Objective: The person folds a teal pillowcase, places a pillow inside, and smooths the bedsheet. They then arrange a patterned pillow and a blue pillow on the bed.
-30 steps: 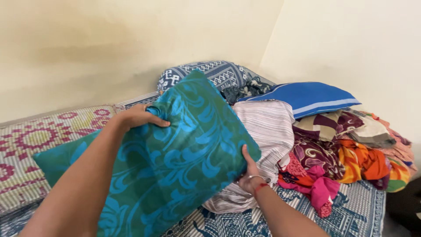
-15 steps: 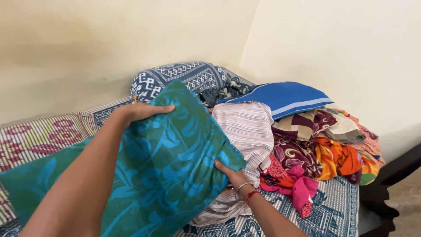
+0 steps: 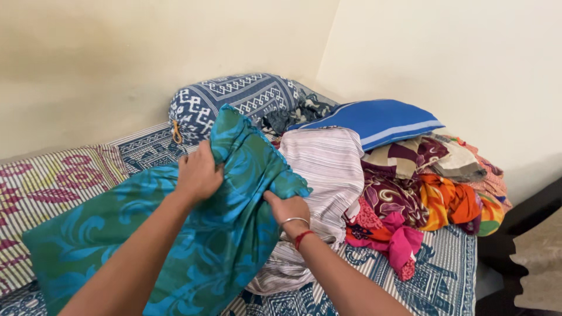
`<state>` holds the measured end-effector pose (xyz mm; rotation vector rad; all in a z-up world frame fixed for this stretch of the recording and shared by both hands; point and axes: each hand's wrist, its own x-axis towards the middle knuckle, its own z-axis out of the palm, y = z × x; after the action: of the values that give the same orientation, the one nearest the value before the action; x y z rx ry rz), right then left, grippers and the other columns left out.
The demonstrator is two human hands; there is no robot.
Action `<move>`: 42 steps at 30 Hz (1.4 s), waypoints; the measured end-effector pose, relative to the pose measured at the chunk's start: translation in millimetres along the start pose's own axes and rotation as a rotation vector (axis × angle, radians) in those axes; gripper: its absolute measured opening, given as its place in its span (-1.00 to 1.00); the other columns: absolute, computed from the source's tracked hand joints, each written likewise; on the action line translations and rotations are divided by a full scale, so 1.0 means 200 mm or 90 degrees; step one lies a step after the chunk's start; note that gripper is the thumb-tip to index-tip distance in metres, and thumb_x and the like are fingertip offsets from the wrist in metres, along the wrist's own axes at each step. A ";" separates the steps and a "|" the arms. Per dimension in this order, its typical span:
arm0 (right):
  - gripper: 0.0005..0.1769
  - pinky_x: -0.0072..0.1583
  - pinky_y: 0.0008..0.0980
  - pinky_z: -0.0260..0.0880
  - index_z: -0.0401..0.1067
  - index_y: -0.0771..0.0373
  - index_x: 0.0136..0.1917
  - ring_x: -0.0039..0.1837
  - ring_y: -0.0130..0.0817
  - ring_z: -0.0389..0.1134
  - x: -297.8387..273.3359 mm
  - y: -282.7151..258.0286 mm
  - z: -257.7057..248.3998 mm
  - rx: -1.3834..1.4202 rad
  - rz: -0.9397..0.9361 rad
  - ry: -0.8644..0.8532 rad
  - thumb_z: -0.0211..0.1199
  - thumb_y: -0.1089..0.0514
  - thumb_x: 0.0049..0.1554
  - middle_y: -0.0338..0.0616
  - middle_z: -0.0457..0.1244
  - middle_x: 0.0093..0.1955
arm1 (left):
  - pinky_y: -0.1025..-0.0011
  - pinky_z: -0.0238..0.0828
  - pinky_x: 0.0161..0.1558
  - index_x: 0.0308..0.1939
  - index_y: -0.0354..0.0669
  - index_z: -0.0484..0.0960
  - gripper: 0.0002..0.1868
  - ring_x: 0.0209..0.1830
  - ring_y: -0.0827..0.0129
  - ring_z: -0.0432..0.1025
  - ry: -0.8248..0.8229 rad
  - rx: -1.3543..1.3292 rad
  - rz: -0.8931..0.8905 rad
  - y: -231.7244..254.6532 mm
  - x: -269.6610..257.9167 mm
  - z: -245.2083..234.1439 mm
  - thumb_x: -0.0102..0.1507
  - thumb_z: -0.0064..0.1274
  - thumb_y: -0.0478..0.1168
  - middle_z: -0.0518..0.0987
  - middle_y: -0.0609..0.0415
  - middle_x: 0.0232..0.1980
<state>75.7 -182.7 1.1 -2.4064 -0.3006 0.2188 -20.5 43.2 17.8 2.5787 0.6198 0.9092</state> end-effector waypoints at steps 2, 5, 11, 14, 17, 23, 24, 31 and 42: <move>-0.13 0.28 -0.06 0.36 0.59 0.33 0.06 0.24 0.19 0.40 -0.04 -0.03 -0.01 0.029 -0.005 0.010 0.29 -0.47 -0.15 0.33 0.37 0.14 | -0.48 -0.27 0.25 0.53 -0.31 -0.13 0.38 0.36 -0.35 0.19 0.003 -0.099 0.052 0.07 -0.09 -0.01 0.07 0.20 0.58 0.30 -0.53 0.36; -0.21 0.23 -0.05 0.36 0.64 0.28 0.06 0.20 0.19 0.41 -0.07 -0.12 -0.03 -0.001 -0.026 -0.025 0.22 -0.44 -0.08 0.34 0.39 0.09 | -0.52 -0.36 0.26 0.68 0.28 -0.19 0.57 0.41 -0.44 0.09 -0.195 0.031 0.064 0.18 -0.17 -0.11 -0.27 0.11 0.73 0.21 -0.56 0.36; -0.19 -0.07 -0.09 0.54 0.48 0.48 0.11 -0.02 0.11 0.55 -0.14 -0.22 -0.08 0.312 0.113 -0.097 0.23 -0.34 -0.03 0.22 0.42 0.07 | -0.65 -0.61 0.32 0.58 0.25 -0.05 0.63 0.50 -0.35 0.00 -0.273 0.096 0.018 0.33 -0.27 -0.20 -0.45 0.25 0.71 0.24 -0.46 0.33; -0.19 -0.05 -0.07 0.50 0.54 0.46 0.10 -0.05 0.15 0.55 -0.13 -0.22 -0.08 0.243 0.107 -0.098 0.19 -0.36 -0.01 0.30 0.44 0.08 | -0.67 -0.60 0.24 0.56 0.24 -0.05 0.63 0.50 -0.38 -0.06 -0.258 0.098 0.022 0.38 -0.30 -0.17 -0.45 0.31 0.70 0.19 -0.48 0.35; -0.18 0.10 -0.11 0.41 0.56 0.42 0.12 0.07 0.09 0.47 -0.11 -0.20 -0.05 0.182 0.027 -0.063 0.14 -0.38 0.03 0.31 0.41 0.10 | -0.70 -0.59 0.22 0.56 0.19 -0.09 0.67 0.47 -0.33 -0.01 -0.248 0.119 -0.015 0.41 -0.33 -0.12 -0.46 0.35 0.66 0.21 -0.41 0.34; -0.22 0.27 -0.02 0.28 0.55 0.36 0.16 0.27 0.23 0.33 -0.02 -0.14 0.06 -0.006 -0.050 -0.053 0.13 -0.39 0.11 0.30 0.30 0.13 | -0.67 -0.48 0.29 0.60 0.32 -0.15 0.63 0.45 -0.16 0.08 -0.299 0.182 -0.059 0.39 -0.33 -0.05 -0.41 0.49 0.44 0.28 -0.23 0.30; -0.23 0.29 -0.08 0.28 0.59 0.37 0.12 0.25 0.15 0.37 0.02 -0.11 0.07 -0.016 -0.063 -0.106 0.07 -0.38 0.13 0.25 0.37 0.05 | -0.66 -0.45 0.30 0.59 0.33 -0.12 0.58 0.44 -0.17 0.09 -0.289 0.178 -0.053 0.38 -0.33 -0.03 -0.37 0.48 0.43 0.28 -0.24 0.30; -0.20 0.41 -0.26 0.18 0.56 0.40 0.11 0.24 -0.01 0.45 0.21 0.33 0.03 0.169 -0.181 -0.527 -0.20 -0.33 0.29 0.03 0.48 -0.05 | -0.61 -0.32 0.36 0.52 0.52 0.04 0.34 0.49 -0.17 0.13 -0.363 0.175 -0.037 0.28 -0.37 0.07 -0.27 0.46 0.34 0.30 -0.27 0.36; -0.66 0.42 0.61 -0.30 0.61 0.12 -0.01 0.37 -0.06 0.28 0.29 0.95 0.04 -0.432 -0.295 -0.155 0.10 -0.04 0.13 -0.09 0.33 0.23 | -0.58 -0.30 0.36 0.49 0.60 0.06 0.38 0.49 -0.22 0.10 -0.424 0.115 0.008 0.13 -0.33 0.12 -0.36 0.49 0.33 0.29 -0.28 0.37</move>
<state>158.9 -300.5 -134.6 -2.8672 -1.1887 0.2193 -43.3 -15.7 -21.5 2.8030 0.4977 -0.0380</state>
